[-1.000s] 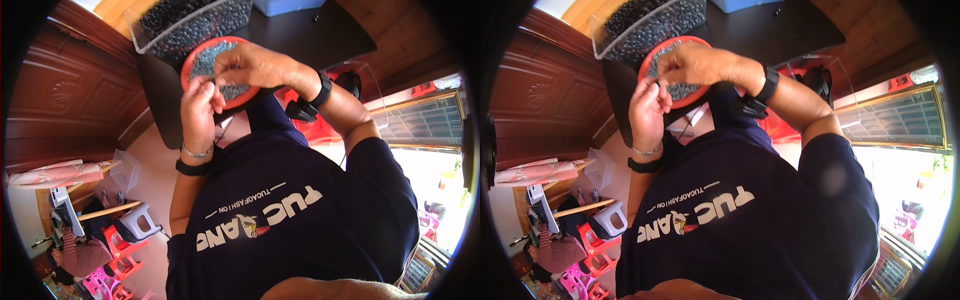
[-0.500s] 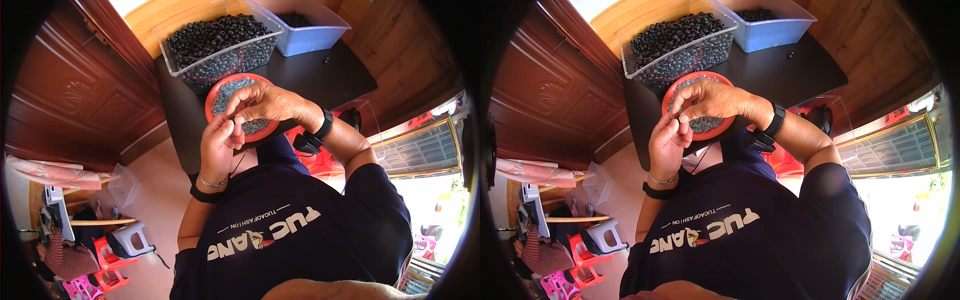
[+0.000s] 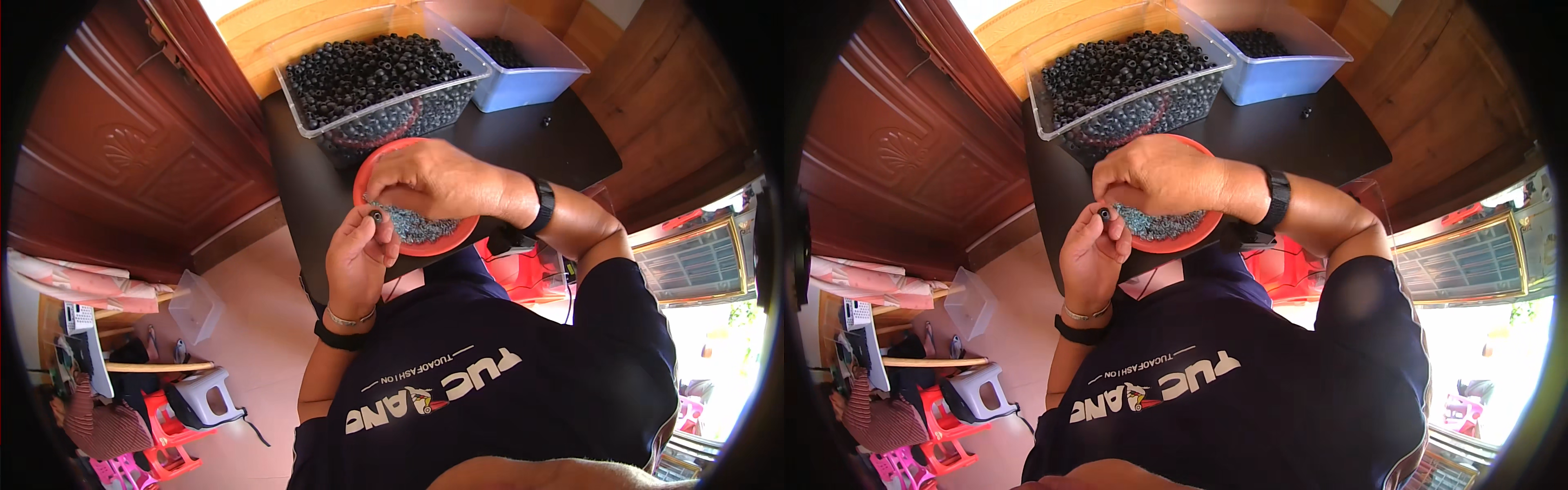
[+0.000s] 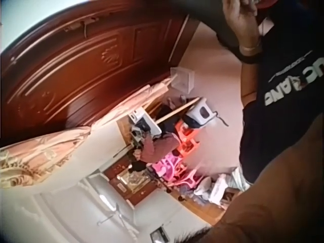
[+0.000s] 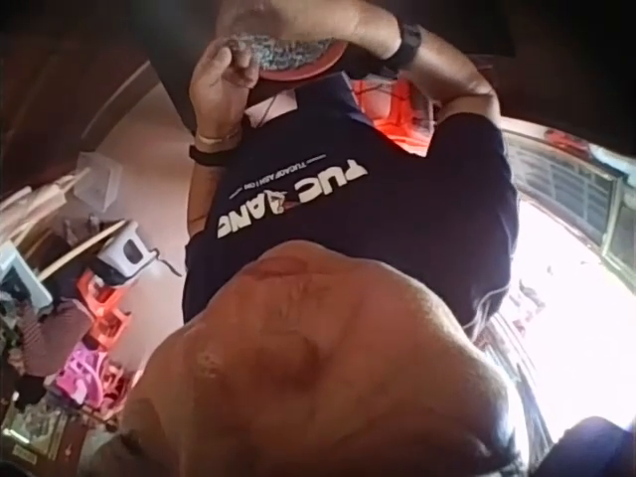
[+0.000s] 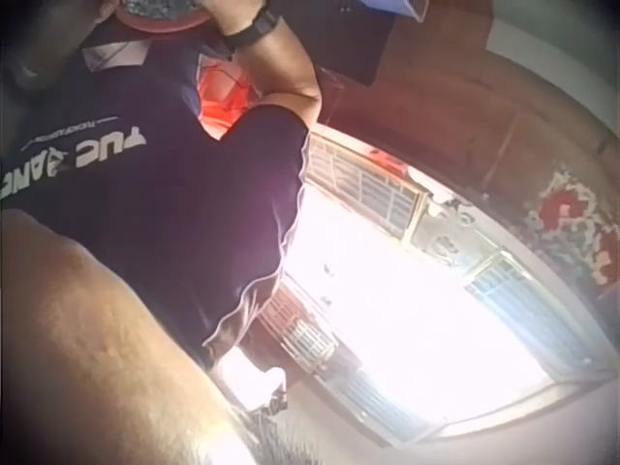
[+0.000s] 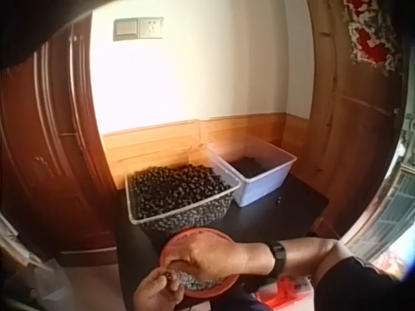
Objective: Sorting small black components from a storage bin into a red bowl containing blue filler material.
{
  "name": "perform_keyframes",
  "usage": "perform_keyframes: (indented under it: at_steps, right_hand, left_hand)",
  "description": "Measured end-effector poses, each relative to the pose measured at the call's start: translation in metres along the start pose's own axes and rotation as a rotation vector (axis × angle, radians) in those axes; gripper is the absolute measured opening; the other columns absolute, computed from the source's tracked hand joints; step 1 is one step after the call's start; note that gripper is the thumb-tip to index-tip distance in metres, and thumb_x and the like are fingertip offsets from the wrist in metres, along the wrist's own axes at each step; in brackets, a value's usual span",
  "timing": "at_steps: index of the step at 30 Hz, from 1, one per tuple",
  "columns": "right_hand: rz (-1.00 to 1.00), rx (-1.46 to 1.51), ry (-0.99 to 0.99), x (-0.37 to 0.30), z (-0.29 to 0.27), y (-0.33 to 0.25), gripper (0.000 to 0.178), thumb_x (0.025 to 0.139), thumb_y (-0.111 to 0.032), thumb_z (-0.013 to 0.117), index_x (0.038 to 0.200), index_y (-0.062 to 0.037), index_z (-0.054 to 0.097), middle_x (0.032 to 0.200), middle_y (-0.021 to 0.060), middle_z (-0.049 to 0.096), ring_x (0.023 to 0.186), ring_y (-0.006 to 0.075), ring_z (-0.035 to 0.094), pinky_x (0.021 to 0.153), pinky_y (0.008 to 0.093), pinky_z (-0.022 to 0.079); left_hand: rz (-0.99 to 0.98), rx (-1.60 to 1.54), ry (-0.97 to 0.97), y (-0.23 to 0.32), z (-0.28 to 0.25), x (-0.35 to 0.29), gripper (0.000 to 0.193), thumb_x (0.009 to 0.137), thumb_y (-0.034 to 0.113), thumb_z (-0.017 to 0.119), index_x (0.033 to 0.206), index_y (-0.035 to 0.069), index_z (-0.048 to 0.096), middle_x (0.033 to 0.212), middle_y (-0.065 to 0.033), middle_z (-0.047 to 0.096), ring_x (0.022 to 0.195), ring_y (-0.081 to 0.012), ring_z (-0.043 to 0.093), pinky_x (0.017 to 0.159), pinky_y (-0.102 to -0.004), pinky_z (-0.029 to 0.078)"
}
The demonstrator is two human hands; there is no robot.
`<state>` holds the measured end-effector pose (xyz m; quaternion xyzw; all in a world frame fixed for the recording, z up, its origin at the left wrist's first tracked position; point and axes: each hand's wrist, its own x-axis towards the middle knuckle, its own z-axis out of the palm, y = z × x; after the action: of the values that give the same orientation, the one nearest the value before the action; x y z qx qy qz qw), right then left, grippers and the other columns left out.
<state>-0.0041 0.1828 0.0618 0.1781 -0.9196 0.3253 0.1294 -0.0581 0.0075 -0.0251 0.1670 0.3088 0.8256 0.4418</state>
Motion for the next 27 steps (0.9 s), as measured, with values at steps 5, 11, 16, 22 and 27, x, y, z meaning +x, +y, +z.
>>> perform_keyframes:
  at_steps: [5,11,16,22,27]
  right_hand:
    - [0.033,-0.317,-0.039,0.045,-0.06,0.041,0.01,0.082,-0.01,0.062,0.089,-0.0028,0.064,0.082,0.0103,0.065,0.076,0.0247,0.064,0.067,0.0328,0.05]
    - [0.302,-0.549,-0.251,0.086,-0.122,0.125,0.016,0.079,-0.015,0.064,0.09,-0.0053,0.067,0.082,0.0077,0.067,0.075,0.0217,0.063,0.07,0.0334,0.049]
    - [0.389,-0.579,-0.336,0.098,-0.133,0.143,0.016,0.073,-0.012,0.064,0.087,-0.0106,0.072,0.078,0.0066,0.068,0.077,0.021,0.065,0.069,0.0344,0.049]
    - [0.377,-0.686,-0.408,0.098,-0.129,0.141,0.017,0.071,-0.012,0.065,0.087,-0.0103,0.071,0.08,0.0076,0.068,0.08,0.0235,0.065,0.071,0.036,0.05]
    - [0.367,-0.681,-0.442,0.089,-0.128,0.13,0.019,0.07,-0.015,0.067,0.086,-0.0049,0.068,0.08,0.0098,0.067,0.08,0.028,0.064,0.071,0.038,0.049]
  left_hand:
    - [0.032,-0.109,-0.016,0.01,-0.017,0.001,0.019,0.094,0.02,0.049,0.1,0.002,0.051,0.079,-0.0055,0.049,0.065,-0.0164,0.05,0.057,-0.025,0.038]
    - [-0.027,-0.197,0.045,0.024,-0.017,-0.001,0.02,0.094,0.021,0.05,0.099,0.001,0.051,0.079,-0.0055,0.048,0.065,-0.0159,0.046,0.056,-0.0249,0.037]
    - [-0.059,-0.24,0.032,0.027,-0.024,0.003,0.021,0.094,0.021,0.051,0.098,0.001,0.051,0.078,-0.0062,0.048,0.064,-0.0164,0.045,0.056,-0.0255,0.036]
    - [-0.097,-0.265,0.029,0.027,-0.022,0.005,0.023,0.093,0.021,0.052,0.098,-0.001,0.051,0.078,-0.0072,0.049,0.064,-0.0176,0.048,0.056,-0.0265,0.038]
    - [-0.099,-0.267,0.043,0.024,-0.021,0.004,0.023,0.093,0.021,0.053,0.098,-0.001,0.05,0.078,-0.0079,0.049,0.064,-0.0186,0.049,0.056,-0.0269,0.039]
